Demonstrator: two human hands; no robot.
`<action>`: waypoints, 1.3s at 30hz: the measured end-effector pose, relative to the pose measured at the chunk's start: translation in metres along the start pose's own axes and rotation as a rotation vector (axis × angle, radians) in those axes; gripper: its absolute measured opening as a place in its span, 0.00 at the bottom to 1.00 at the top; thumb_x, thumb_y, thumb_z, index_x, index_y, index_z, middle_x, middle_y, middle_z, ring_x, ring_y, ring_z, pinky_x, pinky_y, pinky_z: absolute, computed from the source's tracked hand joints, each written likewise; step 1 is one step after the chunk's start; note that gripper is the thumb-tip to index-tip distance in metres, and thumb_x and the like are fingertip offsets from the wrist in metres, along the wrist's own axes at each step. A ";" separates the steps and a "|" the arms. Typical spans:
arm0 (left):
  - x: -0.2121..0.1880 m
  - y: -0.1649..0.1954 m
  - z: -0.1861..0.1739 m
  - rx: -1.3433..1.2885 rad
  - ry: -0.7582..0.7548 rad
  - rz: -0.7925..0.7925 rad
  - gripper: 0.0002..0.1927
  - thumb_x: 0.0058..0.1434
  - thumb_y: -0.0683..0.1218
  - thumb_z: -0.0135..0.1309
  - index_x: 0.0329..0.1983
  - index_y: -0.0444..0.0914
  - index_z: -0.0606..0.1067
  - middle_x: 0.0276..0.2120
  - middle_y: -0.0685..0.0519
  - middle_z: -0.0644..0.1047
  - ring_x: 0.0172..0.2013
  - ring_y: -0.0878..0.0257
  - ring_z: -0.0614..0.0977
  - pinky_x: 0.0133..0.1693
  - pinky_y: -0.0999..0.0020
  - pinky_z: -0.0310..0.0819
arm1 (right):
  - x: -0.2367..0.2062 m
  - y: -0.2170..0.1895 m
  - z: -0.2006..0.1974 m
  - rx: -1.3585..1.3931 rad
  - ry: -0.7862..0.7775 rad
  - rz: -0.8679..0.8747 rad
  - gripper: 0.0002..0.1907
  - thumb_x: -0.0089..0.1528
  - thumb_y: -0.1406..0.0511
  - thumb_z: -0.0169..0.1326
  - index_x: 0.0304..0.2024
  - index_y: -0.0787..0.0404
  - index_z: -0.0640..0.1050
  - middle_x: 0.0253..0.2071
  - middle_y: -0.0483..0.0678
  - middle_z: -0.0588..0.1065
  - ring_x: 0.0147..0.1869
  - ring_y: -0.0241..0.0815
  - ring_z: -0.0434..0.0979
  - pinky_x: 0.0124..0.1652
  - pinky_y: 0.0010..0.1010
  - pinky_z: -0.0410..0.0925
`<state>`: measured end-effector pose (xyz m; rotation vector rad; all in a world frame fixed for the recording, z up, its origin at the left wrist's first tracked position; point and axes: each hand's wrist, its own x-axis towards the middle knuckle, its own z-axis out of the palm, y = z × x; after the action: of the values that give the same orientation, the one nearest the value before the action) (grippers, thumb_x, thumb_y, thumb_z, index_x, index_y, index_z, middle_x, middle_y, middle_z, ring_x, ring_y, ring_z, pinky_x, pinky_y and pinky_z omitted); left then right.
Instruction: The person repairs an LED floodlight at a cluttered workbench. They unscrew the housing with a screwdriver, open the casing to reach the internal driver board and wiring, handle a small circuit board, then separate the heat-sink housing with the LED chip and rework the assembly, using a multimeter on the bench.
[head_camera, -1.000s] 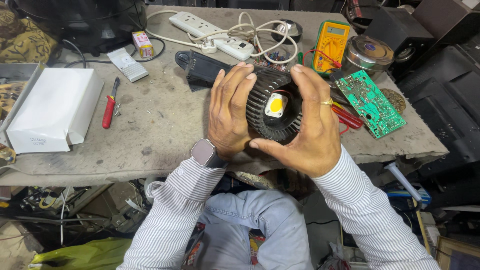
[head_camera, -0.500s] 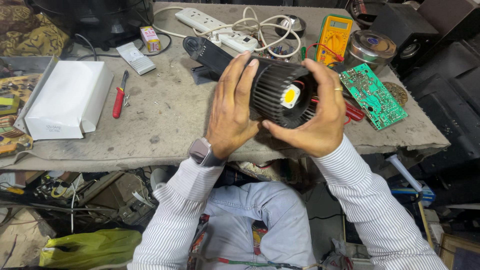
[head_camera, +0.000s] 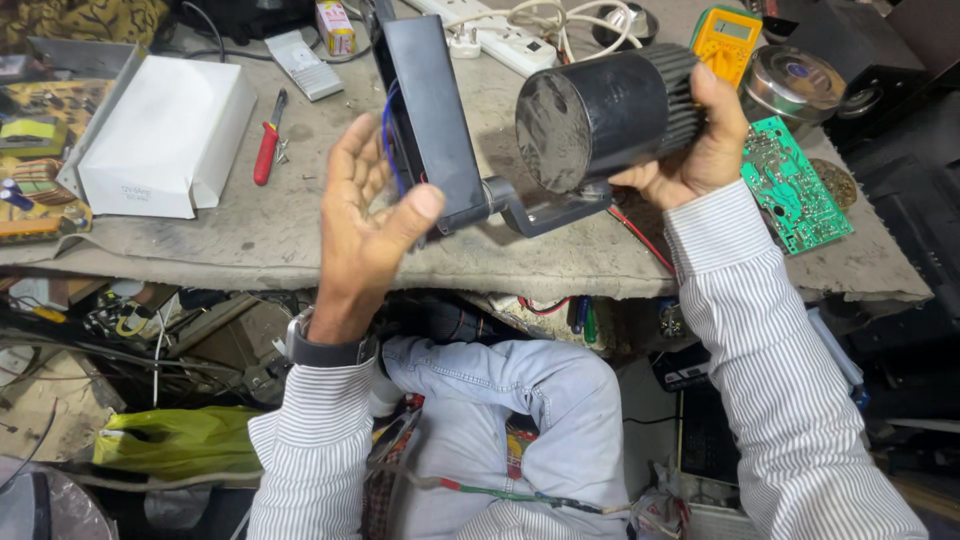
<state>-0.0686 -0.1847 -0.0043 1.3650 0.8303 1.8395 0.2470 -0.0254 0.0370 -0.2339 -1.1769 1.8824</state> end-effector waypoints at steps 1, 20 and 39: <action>-0.003 0.003 0.005 -0.039 -0.047 -0.008 0.47 0.61 0.48 0.67 0.75 0.29 0.54 0.66 0.41 0.69 0.65 0.54 0.74 0.68 0.60 0.70 | 0.005 0.004 -0.002 0.019 0.013 0.026 0.36 0.67 0.50 0.57 0.66 0.70 0.70 0.58 0.63 0.76 0.54 0.61 0.82 0.46 0.55 0.76; -0.066 0.017 0.081 0.453 0.018 -0.178 0.25 0.56 0.49 0.68 0.51 0.33 0.73 0.34 0.54 0.81 0.29 0.67 0.79 0.35 0.70 0.76 | 0.173 0.047 -0.015 -0.668 0.166 0.303 0.30 0.63 0.48 0.61 0.59 0.61 0.76 0.54 0.51 0.79 0.53 0.42 0.82 0.53 0.38 0.76; -0.080 -0.016 0.060 -0.269 -0.037 -0.508 0.47 0.57 0.38 0.62 0.74 0.23 0.51 0.31 0.52 0.78 0.33 0.69 0.79 0.40 0.74 0.75 | 0.074 0.013 0.025 -1.542 -0.343 -0.078 0.54 0.64 0.33 0.42 0.78 0.62 0.53 0.79 0.66 0.56 0.84 0.60 0.52 0.76 0.49 0.50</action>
<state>0.0082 -0.2363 -0.0448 0.9128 0.7889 1.4597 0.1817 0.0126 0.0604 -0.6640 -2.6017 0.5696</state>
